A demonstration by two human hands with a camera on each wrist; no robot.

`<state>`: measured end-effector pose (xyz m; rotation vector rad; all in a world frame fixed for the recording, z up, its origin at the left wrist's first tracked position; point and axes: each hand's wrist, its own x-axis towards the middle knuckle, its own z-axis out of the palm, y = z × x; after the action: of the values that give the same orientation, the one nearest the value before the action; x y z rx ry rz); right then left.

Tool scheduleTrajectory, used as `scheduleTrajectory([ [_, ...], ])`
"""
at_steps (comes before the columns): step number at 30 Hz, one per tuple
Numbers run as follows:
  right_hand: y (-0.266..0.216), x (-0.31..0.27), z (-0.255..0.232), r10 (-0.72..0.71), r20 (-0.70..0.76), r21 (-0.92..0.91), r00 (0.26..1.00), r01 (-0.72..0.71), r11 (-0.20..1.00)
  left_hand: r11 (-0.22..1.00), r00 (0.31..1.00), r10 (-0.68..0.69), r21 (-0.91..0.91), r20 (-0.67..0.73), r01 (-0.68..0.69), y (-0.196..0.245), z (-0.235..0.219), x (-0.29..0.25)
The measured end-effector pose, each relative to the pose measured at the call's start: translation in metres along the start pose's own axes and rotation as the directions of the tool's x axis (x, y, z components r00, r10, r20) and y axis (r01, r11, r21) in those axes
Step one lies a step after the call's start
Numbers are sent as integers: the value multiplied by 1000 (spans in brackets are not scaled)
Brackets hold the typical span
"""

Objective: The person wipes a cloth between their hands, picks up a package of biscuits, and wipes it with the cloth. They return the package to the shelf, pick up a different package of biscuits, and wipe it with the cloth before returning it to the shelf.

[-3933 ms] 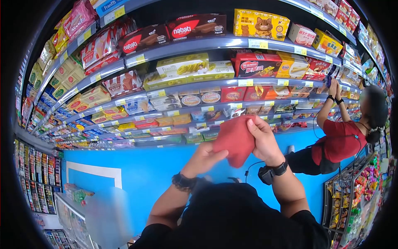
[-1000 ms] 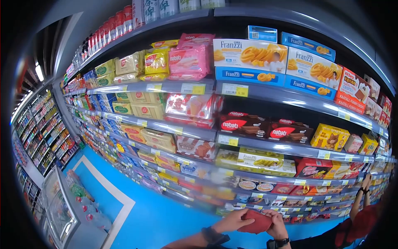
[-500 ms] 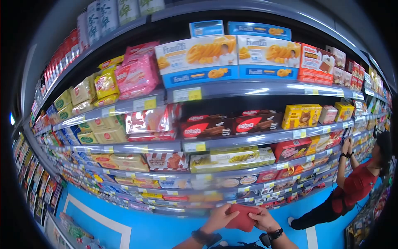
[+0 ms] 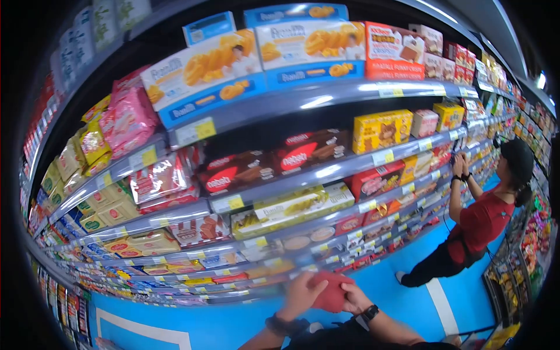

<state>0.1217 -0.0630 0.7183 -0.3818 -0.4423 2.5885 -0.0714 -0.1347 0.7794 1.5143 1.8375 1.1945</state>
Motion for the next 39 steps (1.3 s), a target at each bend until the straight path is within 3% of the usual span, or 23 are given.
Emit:
scheduleTrajectory([
  [2, 1, 2, 7, -15, 51, 25, 999, 13, 1000, 997, 996, 77, -25, -51, -78, 2, 0, 2],
  [5, 6, 4, -6, 45, 64, 53, 997, -49, 997, 997, 996, 72, -14, -52, -72, 6, -3, 4],
  [8, 6, 8, -10, 81, -96, -23, 992, -84, 996, 997, 997, 68, -22, -46, -69, 9, -6, 8],
  [16, -14, 9, 8, 123, -102, -94, 987, -133, 987, 995, 997, 57, -81, -58, -61, 0, -7, 15],
  [21, -20, 8, -14, 134, -119, -115, 984, -147, 982, 996, 1000, 26, -89, -17, -27, -10, 7, 22],
  [26, -47, 4, -17, 89, -111, -144, 990, -104, 984, 992, 998, 23, -122, -65, -31, 7, 32, 44],
  [28, -62, 5, -32, 122, -184, -224, 975, -162, 961, 994, 997, 24, -101, -71, -31, 15, 42, 53],
  [32, -91, 3, -37, 129, -198, -201, 972, -169, 965, 994, 996, 36, -98, -77, -44, 15, 69, 72],
  [39, -154, -8, -52, 110, -142, -160, 984, -132, 978, 992, 998, -58, -113, 23, 60, 59, 102, 113],
])
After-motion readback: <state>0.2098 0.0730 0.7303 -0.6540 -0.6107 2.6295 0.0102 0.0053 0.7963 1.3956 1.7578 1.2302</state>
